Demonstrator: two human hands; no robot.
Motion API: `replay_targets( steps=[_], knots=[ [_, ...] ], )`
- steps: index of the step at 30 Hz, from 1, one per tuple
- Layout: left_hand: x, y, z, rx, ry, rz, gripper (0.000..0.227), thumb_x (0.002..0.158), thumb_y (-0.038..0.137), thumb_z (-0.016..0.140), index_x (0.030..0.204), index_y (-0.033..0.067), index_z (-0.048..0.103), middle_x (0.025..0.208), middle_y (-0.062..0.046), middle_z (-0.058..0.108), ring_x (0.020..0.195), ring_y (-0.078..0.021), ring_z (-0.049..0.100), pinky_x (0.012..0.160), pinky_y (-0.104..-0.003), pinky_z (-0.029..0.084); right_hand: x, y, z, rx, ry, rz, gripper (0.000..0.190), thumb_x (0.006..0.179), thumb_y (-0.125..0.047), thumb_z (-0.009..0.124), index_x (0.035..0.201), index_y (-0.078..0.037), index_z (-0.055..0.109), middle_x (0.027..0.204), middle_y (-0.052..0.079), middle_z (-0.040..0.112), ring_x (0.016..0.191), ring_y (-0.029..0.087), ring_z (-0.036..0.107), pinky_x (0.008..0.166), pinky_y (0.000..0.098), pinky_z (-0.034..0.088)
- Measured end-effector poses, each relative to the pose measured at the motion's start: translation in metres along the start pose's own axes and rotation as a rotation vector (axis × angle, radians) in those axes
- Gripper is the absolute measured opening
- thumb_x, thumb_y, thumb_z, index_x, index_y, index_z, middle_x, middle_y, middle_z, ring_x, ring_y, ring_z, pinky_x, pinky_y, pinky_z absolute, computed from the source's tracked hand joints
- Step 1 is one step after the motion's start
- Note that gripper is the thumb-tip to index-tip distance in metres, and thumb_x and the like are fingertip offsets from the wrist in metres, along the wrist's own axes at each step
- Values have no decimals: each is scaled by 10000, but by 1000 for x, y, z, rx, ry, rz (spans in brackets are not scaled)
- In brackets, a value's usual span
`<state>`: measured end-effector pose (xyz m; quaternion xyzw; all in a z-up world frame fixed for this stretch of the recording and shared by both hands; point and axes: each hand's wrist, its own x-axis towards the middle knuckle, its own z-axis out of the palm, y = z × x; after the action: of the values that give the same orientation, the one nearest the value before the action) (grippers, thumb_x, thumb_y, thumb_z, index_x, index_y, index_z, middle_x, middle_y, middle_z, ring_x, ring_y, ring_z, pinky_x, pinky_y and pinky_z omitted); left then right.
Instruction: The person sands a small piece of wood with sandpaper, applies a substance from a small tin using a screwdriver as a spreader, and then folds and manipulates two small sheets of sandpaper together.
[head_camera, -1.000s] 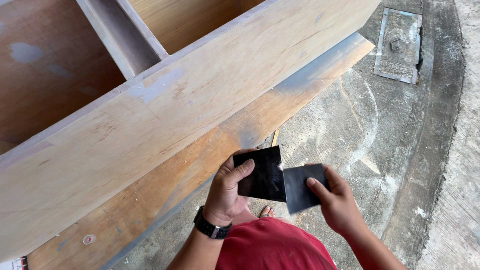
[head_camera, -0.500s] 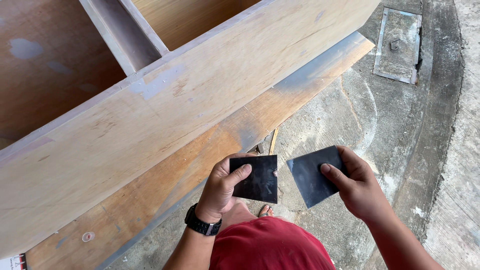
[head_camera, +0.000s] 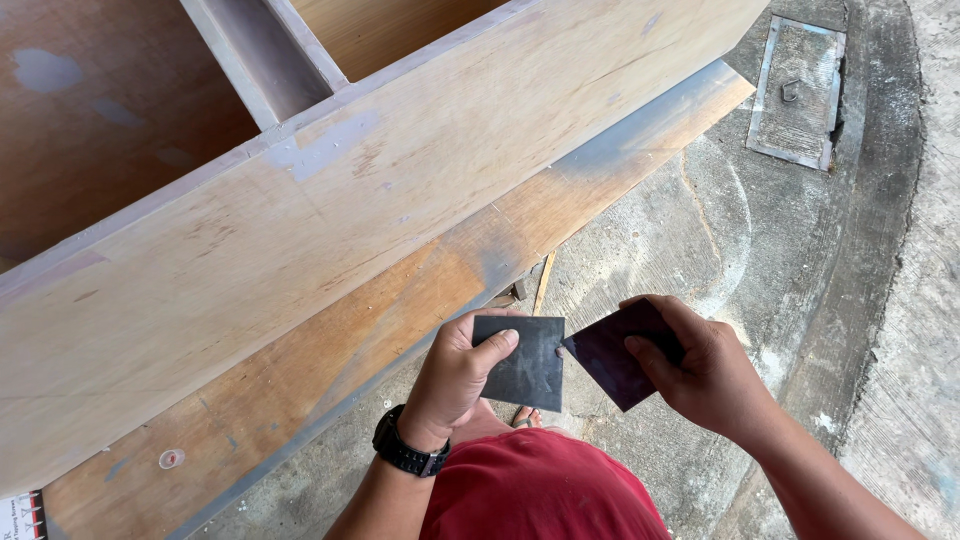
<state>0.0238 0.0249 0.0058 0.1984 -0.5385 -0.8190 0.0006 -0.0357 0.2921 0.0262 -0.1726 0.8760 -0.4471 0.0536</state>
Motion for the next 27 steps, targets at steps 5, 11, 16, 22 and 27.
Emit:
replay_targets(
  steps=[5, 11, 16, 22, 27],
  knots=[
    [-3, 20, 7, 68, 6, 30, 239, 913, -14, 774, 1140, -36, 846, 919, -135, 795, 892, -175, 706, 780, -394, 646, 0, 6, 6, 2, -11, 34, 378, 881, -54, 798, 1254, -115, 774, 816, 178, 856, 707, 371, 844, 617, 474, 649],
    [1, -1, -4, 73, 31, 8, 235, 913, -19, 757, 1132, -32, 839, 918, -123, 785, 888, -168, 693, 781, -377, 630, 0, 15, 15, 49, -45, 95, 386, 888, -54, 784, 1267, -125, 779, 777, 189, 838, 620, 334, 822, 546, 431, 663],
    [2, 0, -2, 71, 34, -10, 242, 911, -16, 751, 1138, -26, 832, 931, -120, 783, 888, -170, 700, 784, -370, 627, 1, 17, 20, 126, -98, 158, 379, 880, -61, 771, 1256, -102, 787, 706, 215, 815, 505, 307, 801, 468, 406, 683],
    [6, -2, -11, 64, 36, -29, 247, 917, -4, 758, 1152, -34, 829, 959, -133, 796, 893, -180, 711, 801, -385, 635, -3, 7, 14, -25, -156, 133, 327, 893, -48, 753, 1213, -115, 762, 702, 239, 801, 510, 363, 810, 442, 457, 663],
    [9, -7, -20, 31, -40, -127, 263, 890, 4, 683, 1127, -11, 795, 1121, -140, 804, 1056, -259, 764, 883, -413, 670, -5, -22, 13, -275, -203, -502, 251, 1043, -172, 659, 1272, -91, 719, 1084, 61, 869, 770, 260, 853, 645, 373, 664]
  ],
)
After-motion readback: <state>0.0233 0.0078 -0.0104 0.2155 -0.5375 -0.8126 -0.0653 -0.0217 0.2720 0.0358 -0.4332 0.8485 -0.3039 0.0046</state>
